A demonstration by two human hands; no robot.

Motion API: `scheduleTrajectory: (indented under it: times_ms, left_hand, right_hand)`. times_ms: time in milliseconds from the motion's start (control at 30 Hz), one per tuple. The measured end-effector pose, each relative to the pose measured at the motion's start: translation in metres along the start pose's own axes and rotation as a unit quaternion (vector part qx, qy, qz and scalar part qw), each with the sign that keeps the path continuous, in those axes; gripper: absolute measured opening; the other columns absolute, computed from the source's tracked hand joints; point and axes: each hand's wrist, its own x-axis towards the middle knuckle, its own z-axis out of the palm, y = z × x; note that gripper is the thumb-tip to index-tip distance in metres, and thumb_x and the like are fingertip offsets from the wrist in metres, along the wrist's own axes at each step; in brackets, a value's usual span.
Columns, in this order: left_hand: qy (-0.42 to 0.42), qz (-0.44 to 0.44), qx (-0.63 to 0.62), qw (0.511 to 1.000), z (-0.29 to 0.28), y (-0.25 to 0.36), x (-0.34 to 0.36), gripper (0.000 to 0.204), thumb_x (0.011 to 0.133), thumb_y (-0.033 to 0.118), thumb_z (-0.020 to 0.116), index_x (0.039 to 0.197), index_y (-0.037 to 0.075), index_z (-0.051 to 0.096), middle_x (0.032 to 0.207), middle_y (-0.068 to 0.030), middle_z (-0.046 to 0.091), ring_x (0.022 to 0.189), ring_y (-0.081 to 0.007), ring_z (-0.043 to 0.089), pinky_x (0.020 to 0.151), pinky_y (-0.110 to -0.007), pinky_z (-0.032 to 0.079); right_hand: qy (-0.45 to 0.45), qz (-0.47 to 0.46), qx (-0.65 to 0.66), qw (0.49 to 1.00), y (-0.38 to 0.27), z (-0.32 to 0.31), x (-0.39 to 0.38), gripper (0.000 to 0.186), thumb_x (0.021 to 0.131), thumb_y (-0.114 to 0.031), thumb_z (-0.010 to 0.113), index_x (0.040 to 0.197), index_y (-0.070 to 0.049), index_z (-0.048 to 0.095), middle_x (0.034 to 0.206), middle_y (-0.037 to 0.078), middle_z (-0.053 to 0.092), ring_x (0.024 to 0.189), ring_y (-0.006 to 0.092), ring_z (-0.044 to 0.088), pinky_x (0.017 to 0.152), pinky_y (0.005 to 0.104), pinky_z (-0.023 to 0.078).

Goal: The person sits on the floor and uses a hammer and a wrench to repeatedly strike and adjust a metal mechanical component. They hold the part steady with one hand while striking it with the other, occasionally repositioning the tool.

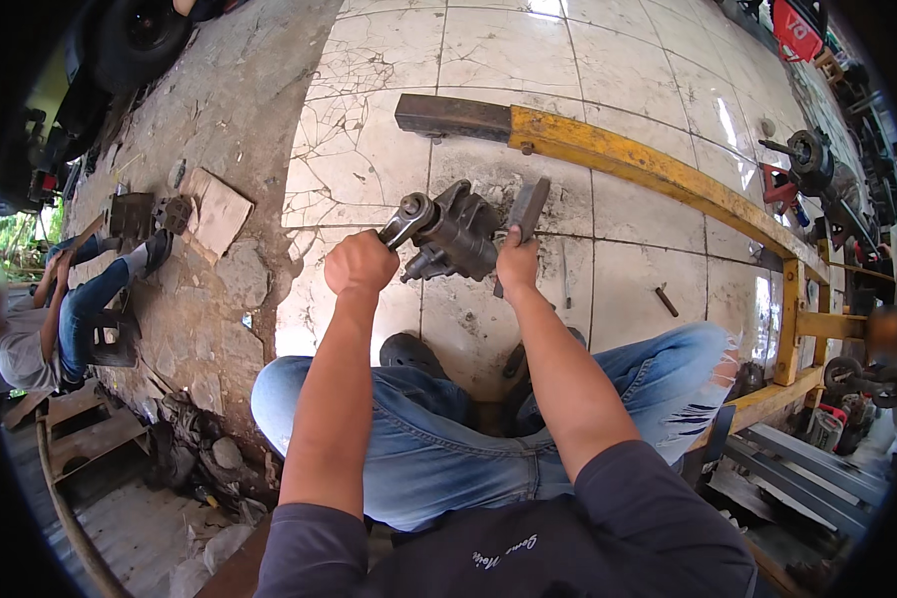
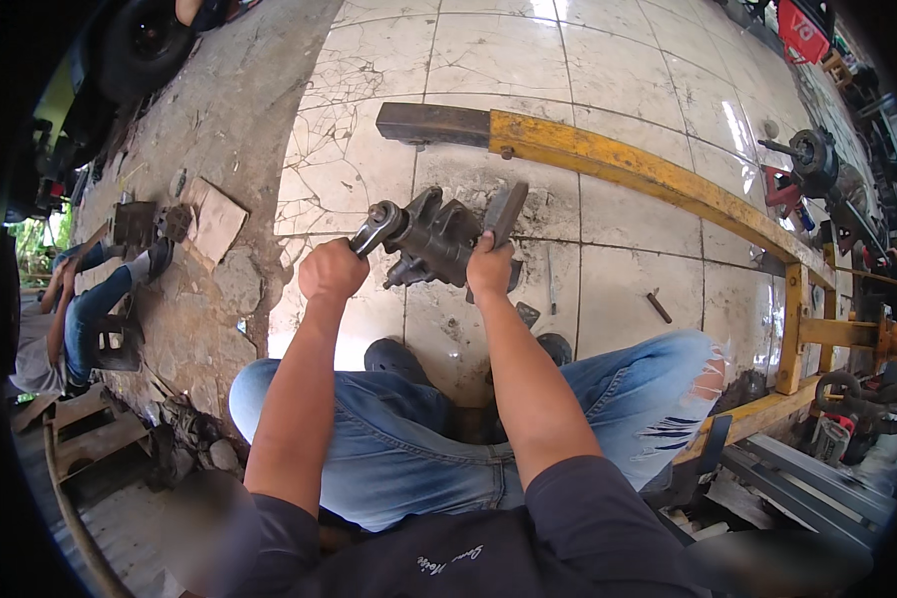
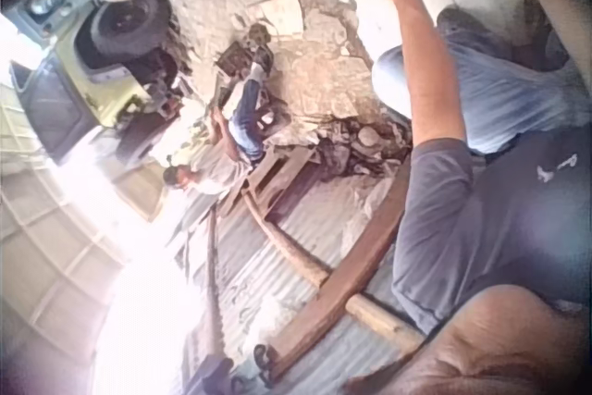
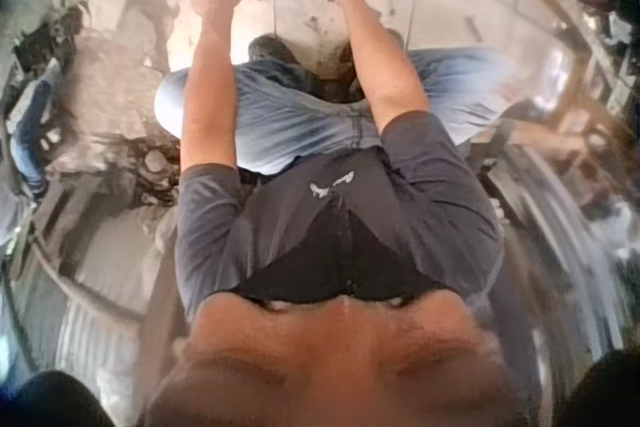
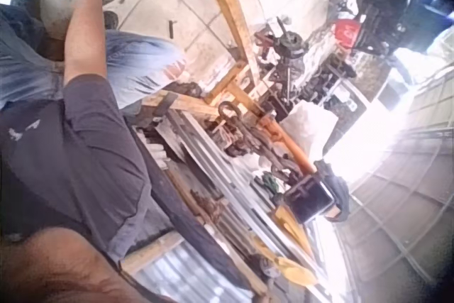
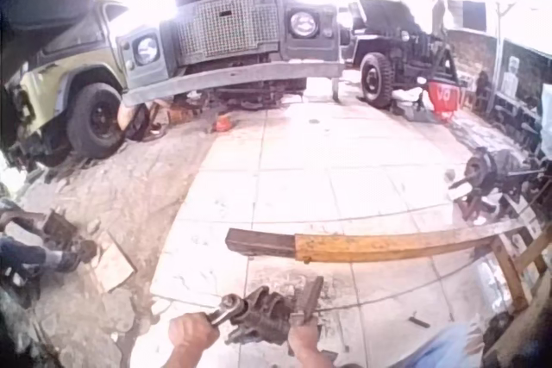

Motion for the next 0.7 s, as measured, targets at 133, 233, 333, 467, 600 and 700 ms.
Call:
scheduleTrajectory:
  times_ms: [133,233,333,467,600,700]
  left_hand:
    - [0.005,0.011,-0.012,1.000,-0.003,0.004,-0.004,0.027,0.081,0.025,0.060,0.099,0.013,0.075,0.101,-0.0125,0.073,0.095,-0.0307,0.070,0.082,-0.039,0.055]
    - [0.005,0.030,-0.003,1.000,-0.003,0.020,0.003,0.027,0.082,0.027,0.059,0.100,0.013,0.074,0.101,-0.0131,0.072,0.096,-0.0313,0.069,0.083,-0.040,0.055]
    - [-0.009,-0.012,-0.014,1.000,0.005,-0.010,-0.002,0.030,0.083,0.030,0.058,0.103,0.014,0.074,0.103,-0.0143,0.072,0.098,-0.0328,0.068,0.085,-0.042,0.054]
    - [-0.009,0.012,-0.023,1.000,-0.003,0.005,0.001,0.030,0.083,0.029,0.058,0.102,0.013,0.074,0.104,-0.0143,0.071,0.098,-0.0327,0.068,0.086,-0.041,0.054]
    - [0.000,0.012,-0.023,1.000,0.005,-0.003,0.004,0.030,0.083,0.027,0.057,0.102,0.011,0.074,0.104,-0.0143,0.071,0.099,-0.0325,0.068,0.085,-0.041,0.054]
    - [-0.007,0.016,-0.039,0.999,-0.002,-0.001,-0.002,0.029,0.083,0.026,0.058,0.103,0.011,0.074,0.104,-0.0144,0.071,0.099,-0.0320,0.069,0.085,-0.041,0.054]
  right_hand:
    - [0.063,-0.137,-0.084,0.985,0.040,0.021,0.012,0.053,0.100,-0.044,0.044,0.113,0.007,0.042,0.094,0.028,0.062,0.083,0.0423,0.061,0.073,0.0488,0.048]
    - [0.041,-0.028,-0.101,0.994,0.079,0.018,0.044,0.052,0.101,-0.045,0.044,0.118,0.003,0.039,0.077,0.015,0.060,0.054,0.0237,0.061,0.043,0.0386,0.048]
    - [-0.089,0.029,-0.011,0.996,-0.013,0.001,-0.041,0.053,0.100,-0.043,0.044,0.117,0.006,0.042,0.107,0.033,0.062,0.101,0.0509,0.060,0.092,0.0513,0.046]
    - [-0.038,-0.146,-0.033,0.988,0.016,0.017,-0.030,0.055,0.100,-0.044,0.045,0.119,0.007,0.042,0.100,0.029,0.063,0.076,0.0390,0.066,0.059,0.0464,0.052]
    - [-0.088,-0.034,-0.092,0.991,-0.004,0.010,-0.037,0.056,0.099,-0.044,0.046,0.119,0.008,0.042,0.090,0.027,0.064,0.062,0.0342,0.065,0.048,0.0446,0.050]
    - [-0.048,-0.089,0.015,0.995,-0.025,0.005,-0.046,0.057,0.099,-0.046,0.046,0.121,0.007,0.039,0.079,0.022,0.060,0.053,0.0305,0.062,0.045,0.0440,0.049]
